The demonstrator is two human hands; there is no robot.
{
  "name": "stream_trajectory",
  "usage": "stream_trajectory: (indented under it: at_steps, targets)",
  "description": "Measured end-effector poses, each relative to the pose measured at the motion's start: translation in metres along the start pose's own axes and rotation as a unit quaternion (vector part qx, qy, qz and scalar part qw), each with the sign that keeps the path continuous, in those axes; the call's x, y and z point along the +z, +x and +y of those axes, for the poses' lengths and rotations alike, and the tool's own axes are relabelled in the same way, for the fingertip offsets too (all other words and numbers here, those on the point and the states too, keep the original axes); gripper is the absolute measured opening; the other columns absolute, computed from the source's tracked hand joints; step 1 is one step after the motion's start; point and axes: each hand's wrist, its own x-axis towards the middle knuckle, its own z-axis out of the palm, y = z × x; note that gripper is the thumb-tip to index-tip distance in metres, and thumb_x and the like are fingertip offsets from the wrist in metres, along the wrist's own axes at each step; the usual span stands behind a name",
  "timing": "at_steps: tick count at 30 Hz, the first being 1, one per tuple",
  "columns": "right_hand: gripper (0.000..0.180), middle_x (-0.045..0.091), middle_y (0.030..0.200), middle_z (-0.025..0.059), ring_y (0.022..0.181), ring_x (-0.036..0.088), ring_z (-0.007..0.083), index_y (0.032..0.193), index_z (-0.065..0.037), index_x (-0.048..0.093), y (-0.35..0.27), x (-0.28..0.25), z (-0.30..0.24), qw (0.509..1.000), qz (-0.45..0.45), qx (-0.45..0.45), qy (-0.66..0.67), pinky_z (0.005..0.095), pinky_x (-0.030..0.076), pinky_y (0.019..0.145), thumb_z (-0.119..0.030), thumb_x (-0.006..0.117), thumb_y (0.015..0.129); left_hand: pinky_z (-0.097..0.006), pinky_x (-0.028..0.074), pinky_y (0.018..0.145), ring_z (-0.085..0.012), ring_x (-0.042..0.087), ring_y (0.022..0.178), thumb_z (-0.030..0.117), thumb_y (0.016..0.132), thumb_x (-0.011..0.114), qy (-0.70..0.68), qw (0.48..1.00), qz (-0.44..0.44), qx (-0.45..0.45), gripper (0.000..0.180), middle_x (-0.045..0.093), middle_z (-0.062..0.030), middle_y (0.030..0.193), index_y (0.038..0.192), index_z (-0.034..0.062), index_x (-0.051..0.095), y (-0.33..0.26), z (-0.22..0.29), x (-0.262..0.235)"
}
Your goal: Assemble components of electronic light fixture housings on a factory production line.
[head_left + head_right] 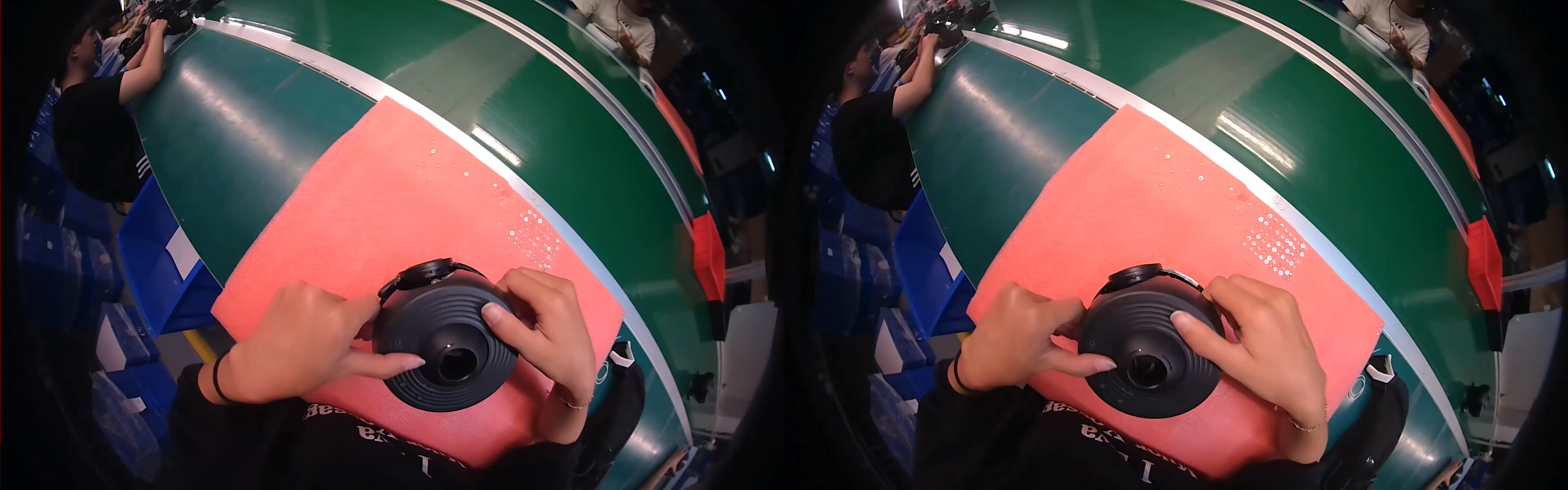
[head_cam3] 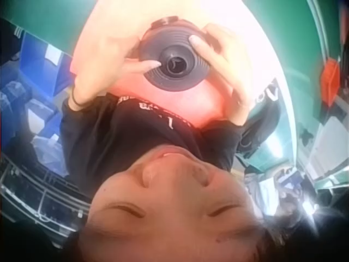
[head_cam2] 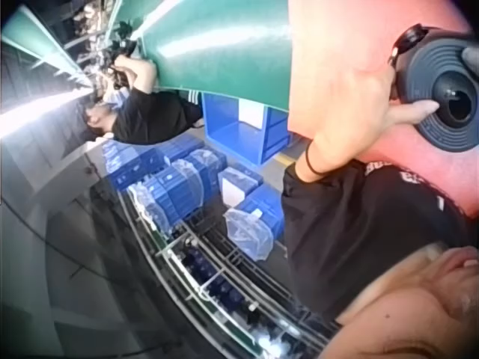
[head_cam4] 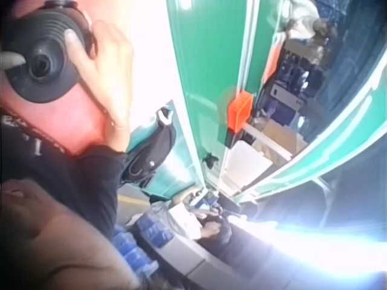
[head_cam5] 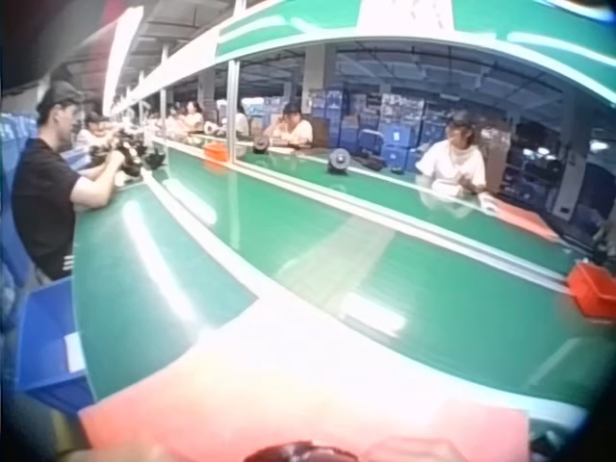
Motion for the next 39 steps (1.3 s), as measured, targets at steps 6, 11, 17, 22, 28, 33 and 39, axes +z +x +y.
stream_trajectory:
  at_steps: [6, 11, 17, 22, 28, 33, 39]
  targets:
    - [0.038, 0.050, 0.056, 0.0164, 0.052, 0.051, 0.0304, 0.064, 0.003, 0.053, 0.005, 0.002, 0.006, 0.998, -0.004, 0.036, -0.041, 0.0392, 0.038, 0.050, -0.029, 0.053, 0.085, -0.029, 0.043, 0.044, -0.0215, 0.056, 0.043, 0.045, 0.068, 0.071, 0.043, 0.998, -0.043, 0.027, 0.046, 0.055, -0.0042, 0.047, 0.055, 0.0041, 0.055, 0.018, -0.006, -0.010]
    - [0.037, 0.051, 0.057, 0.0151, 0.054, 0.053, 0.0297, 0.064, 0.000, 0.053, 0.007, 0.002, -0.001, 0.991, -0.023, 0.047, -0.122, 0.0390, 0.039, 0.050, -0.031, 0.055, 0.084, -0.030, 0.042, 0.043, -0.0220, 0.055, 0.042, 0.046, 0.068, 0.070, 0.048, 0.997, -0.048, 0.033, 0.046, 0.053, -0.0043, 0.046, 0.055, 0.0042, 0.055, 0.019, -0.015, -0.008]
    - [0.043, 0.053, 0.086, 0.0052, 0.079, 0.051, 0.0245, 0.086, -0.005, 0.060, -0.003, 0.003, -0.014, 0.961, 0.098, -0.213, -0.149, 0.0358, 0.039, 0.070, -0.039, 0.072, 0.061, -0.030, 0.044, 0.044, -0.0218, 0.055, 0.042, 0.046, 0.069, 0.070, 0.069, 0.995, -0.045, 0.052, 0.046, 0.054, -0.0046, 0.047, 0.056, 0.0042, 0.056, 0.024, -0.010, -0.013]
    - [0.037, 0.056, 0.097, 0.0038, 0.090, 0.052, 0.0210, 0.099, -0.008, 0.063, -0.011, 0.009, -0.028, 0.961, 0.002, -0.238, -0.140, 0.0362, 0.035, 0.075, -0.027, 0.070, 0.068, -0.037, 0.043, 0.042, -0.0293, 0.054, 0.041, 0.059, 0.075, 0.056, 0.022, 0.997, -0.035, 0.069, 0.062, 0.050, -0.0142, 0.045, 0.058, -0.0011, 0.057, 0.021, -0.018, -0.005]
    - [0.042, 0.058, 0.109, 0.0102, 0.096, 0.054, 0.0267, 0.102, -0.008, 0.064, -0.015, 0.016, -0.038, 0.947, -0.045, -0.294, -0.125, 0.0381, 0.036, 0.079, -0.009, 0.067, 0.060, -0.037, 0.041, 0.041, -0.0295, 0.051, 0.040, 0.058, 0.075, 0.056, 0.029, 0.996, -0.049, 0.063, 0.063, 0.049, -0.0147, 0.044, 0.054, -0.0012, 0.054, 0.020, -0.014, -0.006]
    - [0.044, 0.060, 0.095, 0.0088, 0.089, 0.056, 0.0262, 0.099, -0.004, 0.062, -0.016, 0.019, -0.042, 0.967, 0.050, -0.204, -0.145, 0.0357, 0.040, 0.078, -0.024, 0.075, 0.062, -0.037, 0.041, 0.040, -0.0297, 0.050, 0.039, 0.057, 0.075, 0.057, 0.035, 0.996, -0.040, 0.064, 0.062, 0.048, -0.0154, 0.044, 0.053, -0.0014, 0.053, 0.020, -0.015, -0.006]
    - [0.031, 0.060, 0.095, 0.0091, 0.089, 0.056, 0.0272, 0.093, -0.005, 0.064, -0.006, 0.014, -0.022, 0.961, -0.011, -0.269, -0.058, 0.0363, 0.041, 0.079, -0.014, 0.074, 0.065, -0.037, 0.041, 0.040, -0.0300, 0.050, 0.039, 0.058, 0.074, 0.057, 0.047, 0.995, -0.049, 0.067, 0.063, 0.047, -0.0157, 0.043, 0.052, -0.0018, 0.053, 0.021, -0.015, -0.006]
